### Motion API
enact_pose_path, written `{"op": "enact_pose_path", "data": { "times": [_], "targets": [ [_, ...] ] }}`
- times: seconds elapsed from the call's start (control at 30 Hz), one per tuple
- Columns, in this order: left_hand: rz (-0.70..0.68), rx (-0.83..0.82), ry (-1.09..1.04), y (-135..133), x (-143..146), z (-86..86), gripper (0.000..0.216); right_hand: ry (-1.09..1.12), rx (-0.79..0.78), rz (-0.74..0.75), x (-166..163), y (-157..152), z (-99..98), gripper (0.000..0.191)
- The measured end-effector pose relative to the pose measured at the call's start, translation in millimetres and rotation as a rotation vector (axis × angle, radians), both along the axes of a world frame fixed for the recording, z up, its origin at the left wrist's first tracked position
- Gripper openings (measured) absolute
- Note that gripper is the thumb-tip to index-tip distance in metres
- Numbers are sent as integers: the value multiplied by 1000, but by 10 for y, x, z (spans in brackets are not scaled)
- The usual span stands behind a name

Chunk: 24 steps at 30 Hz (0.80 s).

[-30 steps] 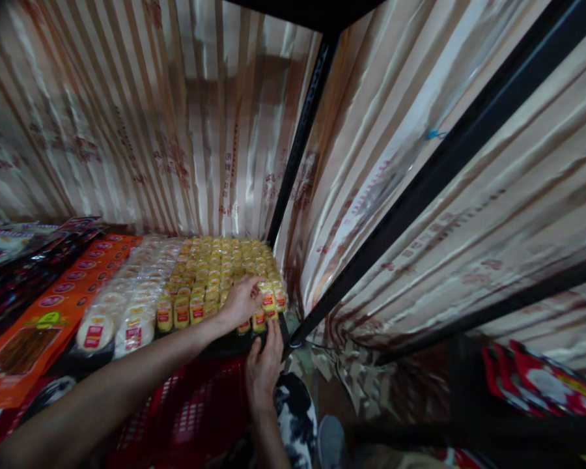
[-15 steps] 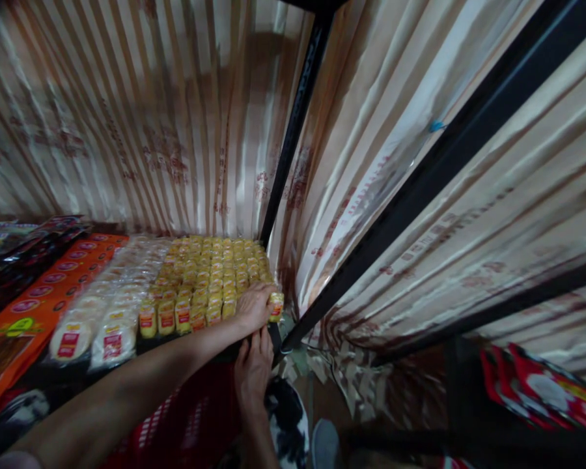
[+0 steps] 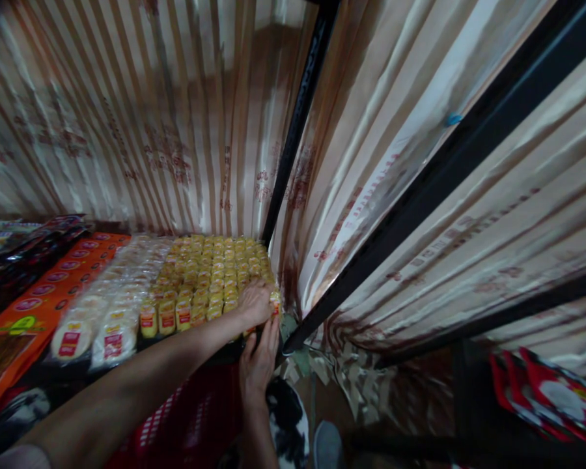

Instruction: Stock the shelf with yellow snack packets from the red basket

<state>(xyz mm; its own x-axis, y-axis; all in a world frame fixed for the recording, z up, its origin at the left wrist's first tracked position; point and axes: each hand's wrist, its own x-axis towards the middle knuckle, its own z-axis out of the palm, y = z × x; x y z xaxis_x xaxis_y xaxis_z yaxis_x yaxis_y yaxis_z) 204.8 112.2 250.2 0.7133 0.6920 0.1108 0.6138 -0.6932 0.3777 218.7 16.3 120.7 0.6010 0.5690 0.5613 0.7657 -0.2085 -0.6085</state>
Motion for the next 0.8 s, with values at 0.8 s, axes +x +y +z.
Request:
{"op": "enact_pose_path", "data": {
  "times": [0.8],
  "targets": [
    [-82, 56, -31, -27, -2, -93, 23, 56, -31, -21, 37, 35, -9, 60]
  ]
}}
